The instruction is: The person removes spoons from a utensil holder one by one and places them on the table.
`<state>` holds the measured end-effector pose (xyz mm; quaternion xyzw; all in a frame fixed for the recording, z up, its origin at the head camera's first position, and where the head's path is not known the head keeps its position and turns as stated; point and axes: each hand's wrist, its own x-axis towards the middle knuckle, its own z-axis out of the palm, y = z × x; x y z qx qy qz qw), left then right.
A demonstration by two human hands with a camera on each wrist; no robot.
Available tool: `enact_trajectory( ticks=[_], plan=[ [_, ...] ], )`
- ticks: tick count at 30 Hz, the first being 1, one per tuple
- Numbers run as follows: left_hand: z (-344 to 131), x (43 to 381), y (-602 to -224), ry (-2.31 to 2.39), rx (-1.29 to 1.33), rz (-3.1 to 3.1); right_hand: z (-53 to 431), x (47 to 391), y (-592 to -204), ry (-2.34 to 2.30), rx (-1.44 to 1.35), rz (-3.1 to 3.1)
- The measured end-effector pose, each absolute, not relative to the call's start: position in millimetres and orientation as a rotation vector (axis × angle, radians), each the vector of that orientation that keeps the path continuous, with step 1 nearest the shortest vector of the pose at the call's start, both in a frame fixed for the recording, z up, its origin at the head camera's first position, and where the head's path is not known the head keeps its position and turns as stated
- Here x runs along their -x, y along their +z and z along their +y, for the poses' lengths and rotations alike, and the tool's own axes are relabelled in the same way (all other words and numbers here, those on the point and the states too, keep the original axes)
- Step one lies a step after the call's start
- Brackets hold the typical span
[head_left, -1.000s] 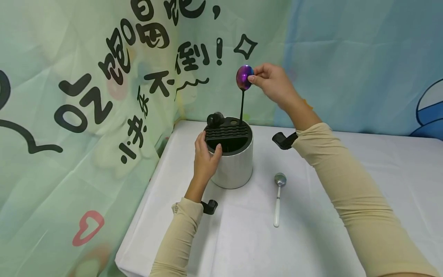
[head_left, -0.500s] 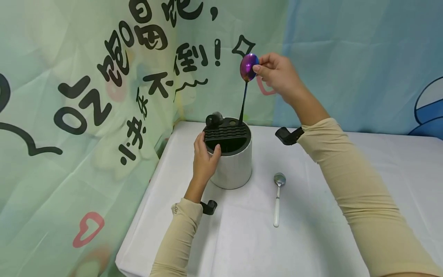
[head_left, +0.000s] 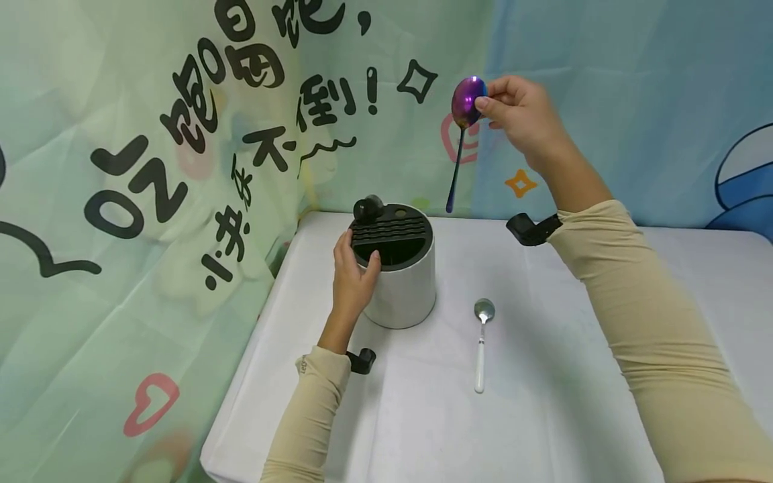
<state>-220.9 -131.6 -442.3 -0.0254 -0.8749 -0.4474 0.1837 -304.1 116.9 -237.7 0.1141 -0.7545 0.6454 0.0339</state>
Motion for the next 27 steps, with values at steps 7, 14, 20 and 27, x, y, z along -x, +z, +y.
enact_trajectory(
  ticks=[7, 14, 20, 27],
  plan=[
    [-132, 220, -444, -1.261, 0.076, -2.463, 139, 302, -245, 1.978, -0.239, -2.326],
    [-131, 220, -443, -1.276, 0.079, -2.464, 157, 295, -254, 1.961, -0.162, -2.358],
    [-131, 219, -442, -1.283, 0.078, -2.458, 176, 286, -273, 1.864, -0.103, -2.447],
    [-131, 219, -443, -1.278, 0.076, -2.463, 198, 270, -319, 1.624, -0.038, -2.657]
  ],
)
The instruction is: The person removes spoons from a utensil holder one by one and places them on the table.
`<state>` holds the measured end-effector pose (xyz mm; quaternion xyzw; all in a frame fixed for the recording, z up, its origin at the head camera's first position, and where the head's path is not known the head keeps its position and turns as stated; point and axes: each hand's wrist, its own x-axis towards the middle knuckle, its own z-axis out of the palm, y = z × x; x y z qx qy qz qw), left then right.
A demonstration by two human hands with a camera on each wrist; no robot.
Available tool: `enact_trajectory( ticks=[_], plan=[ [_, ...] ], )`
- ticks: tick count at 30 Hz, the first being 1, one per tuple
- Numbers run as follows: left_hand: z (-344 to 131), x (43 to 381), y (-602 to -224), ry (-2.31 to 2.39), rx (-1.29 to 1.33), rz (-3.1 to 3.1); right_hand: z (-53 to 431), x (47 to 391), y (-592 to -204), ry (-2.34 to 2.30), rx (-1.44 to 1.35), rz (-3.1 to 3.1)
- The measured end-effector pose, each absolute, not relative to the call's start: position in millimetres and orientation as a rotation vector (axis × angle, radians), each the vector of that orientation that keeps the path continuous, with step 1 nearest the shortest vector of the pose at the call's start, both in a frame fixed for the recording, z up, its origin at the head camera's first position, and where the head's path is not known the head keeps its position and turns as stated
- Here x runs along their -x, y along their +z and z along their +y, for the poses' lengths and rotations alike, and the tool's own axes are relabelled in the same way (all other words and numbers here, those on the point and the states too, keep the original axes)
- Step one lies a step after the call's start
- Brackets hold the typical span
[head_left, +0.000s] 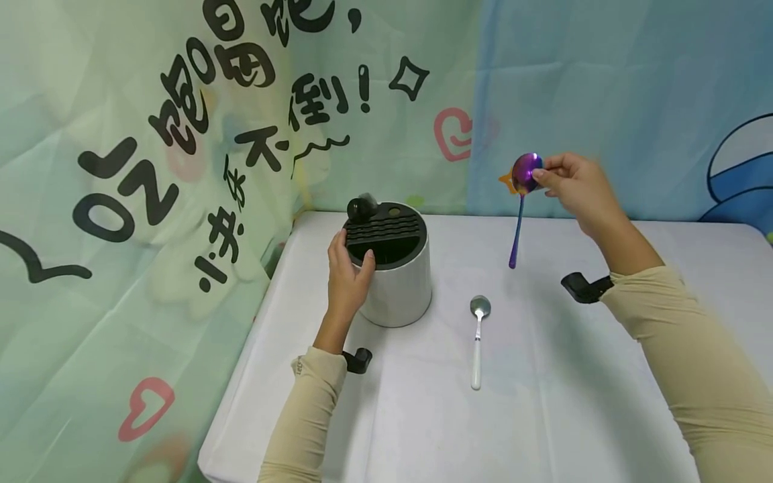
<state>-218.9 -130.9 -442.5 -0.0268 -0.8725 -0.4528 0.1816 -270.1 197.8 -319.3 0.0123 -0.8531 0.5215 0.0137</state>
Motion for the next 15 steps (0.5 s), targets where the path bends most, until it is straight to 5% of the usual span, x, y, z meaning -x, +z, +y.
enact_trajectory(
  ticks=[15],
  plan=[
    [-129, 217, -440, -1.301, 0.051, -2.47, 217, 241, -379, 1.59, 0.048, -2.837]
  ],
)
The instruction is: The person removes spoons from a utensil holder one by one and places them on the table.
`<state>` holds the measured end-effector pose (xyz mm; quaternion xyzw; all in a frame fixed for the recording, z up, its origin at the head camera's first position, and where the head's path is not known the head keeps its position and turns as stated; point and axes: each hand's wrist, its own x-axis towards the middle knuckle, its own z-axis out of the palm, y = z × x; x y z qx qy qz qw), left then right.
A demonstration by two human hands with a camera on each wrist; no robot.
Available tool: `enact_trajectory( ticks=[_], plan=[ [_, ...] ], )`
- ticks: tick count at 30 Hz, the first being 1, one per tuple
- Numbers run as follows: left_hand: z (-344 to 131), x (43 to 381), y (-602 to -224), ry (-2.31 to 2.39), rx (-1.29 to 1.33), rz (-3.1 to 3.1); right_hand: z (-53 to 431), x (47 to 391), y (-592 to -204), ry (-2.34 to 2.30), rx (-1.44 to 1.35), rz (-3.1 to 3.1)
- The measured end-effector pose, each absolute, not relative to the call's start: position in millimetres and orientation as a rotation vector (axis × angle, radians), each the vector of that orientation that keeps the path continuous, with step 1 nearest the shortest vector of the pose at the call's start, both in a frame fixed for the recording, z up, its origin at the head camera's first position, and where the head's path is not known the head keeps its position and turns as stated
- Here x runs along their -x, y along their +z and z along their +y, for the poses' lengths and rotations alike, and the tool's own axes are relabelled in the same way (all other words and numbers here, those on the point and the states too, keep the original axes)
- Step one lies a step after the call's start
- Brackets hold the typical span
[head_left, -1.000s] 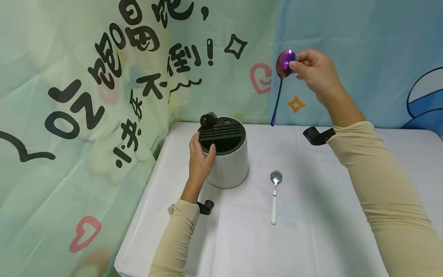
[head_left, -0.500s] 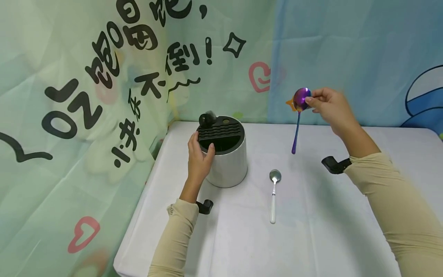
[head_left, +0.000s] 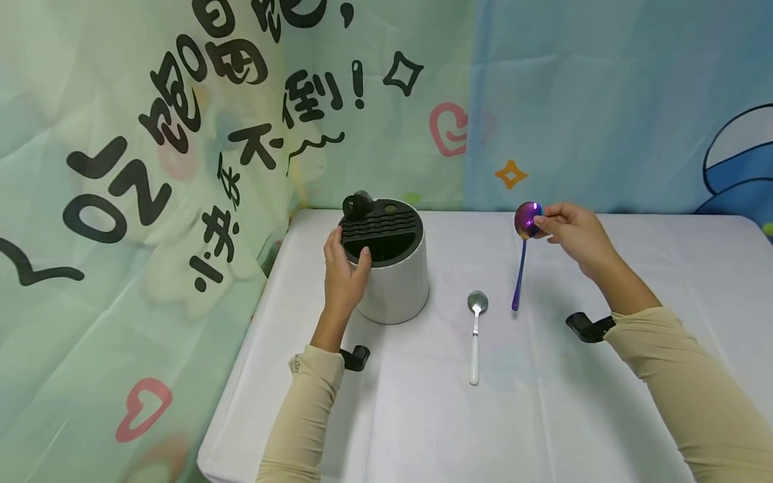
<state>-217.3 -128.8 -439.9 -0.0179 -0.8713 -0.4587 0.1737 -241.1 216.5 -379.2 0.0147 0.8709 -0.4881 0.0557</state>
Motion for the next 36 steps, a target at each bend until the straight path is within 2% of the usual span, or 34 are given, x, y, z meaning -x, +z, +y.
enact_trajectory(
  ticks=[36],
  plan=[
    [-130, 217, -441, -1.306, 0.042, -2.475, 225, 214, -456, -1.533, -0.2, 2.423]
  ],
)
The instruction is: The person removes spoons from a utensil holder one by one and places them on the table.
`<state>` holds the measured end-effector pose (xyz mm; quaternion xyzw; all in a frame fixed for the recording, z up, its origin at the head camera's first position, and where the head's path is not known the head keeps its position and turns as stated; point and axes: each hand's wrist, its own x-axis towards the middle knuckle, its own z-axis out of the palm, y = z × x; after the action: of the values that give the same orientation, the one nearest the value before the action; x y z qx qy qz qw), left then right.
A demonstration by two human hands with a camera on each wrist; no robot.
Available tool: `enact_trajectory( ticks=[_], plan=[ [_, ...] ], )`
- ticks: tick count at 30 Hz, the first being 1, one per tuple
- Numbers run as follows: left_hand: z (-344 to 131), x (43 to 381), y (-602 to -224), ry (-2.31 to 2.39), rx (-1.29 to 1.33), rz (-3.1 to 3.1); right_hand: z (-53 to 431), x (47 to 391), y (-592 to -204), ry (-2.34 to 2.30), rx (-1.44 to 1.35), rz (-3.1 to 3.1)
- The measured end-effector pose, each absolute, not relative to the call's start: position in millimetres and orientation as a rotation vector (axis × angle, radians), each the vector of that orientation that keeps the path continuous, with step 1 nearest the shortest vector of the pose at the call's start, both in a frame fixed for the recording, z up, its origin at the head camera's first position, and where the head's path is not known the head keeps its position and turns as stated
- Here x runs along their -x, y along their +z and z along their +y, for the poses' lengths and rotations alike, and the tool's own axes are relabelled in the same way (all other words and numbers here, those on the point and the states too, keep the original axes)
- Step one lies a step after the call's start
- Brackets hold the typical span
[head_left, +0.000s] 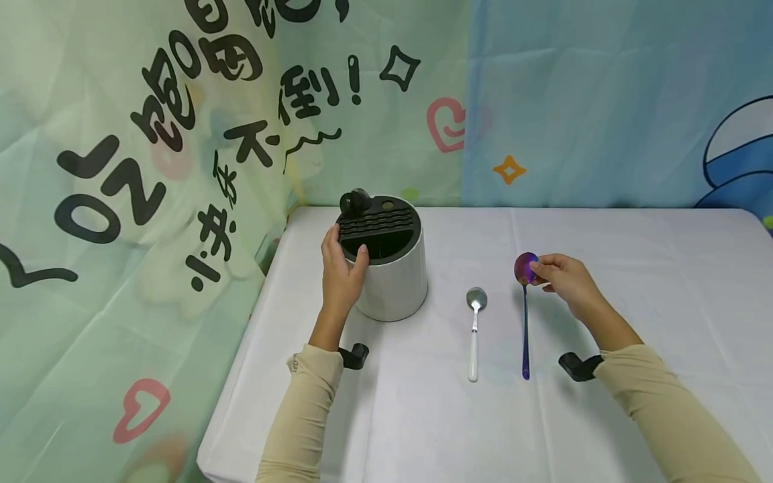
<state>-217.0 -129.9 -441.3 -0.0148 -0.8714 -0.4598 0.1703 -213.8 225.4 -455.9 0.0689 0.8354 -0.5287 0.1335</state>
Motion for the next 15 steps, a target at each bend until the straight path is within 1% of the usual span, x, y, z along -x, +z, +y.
enact_trajectory(
  ticks=[10, 15],
  plan=[
    [-131, 217, -442, -1.31, 0.044, -2.471, 219, 218, -482, -1.547, -0.353, 2.381],
    [-131, 216, -441, -1.315, 0.057, -2.465, 214, 219, -496, -1.516, -0.369, 2.388]
  ],
)
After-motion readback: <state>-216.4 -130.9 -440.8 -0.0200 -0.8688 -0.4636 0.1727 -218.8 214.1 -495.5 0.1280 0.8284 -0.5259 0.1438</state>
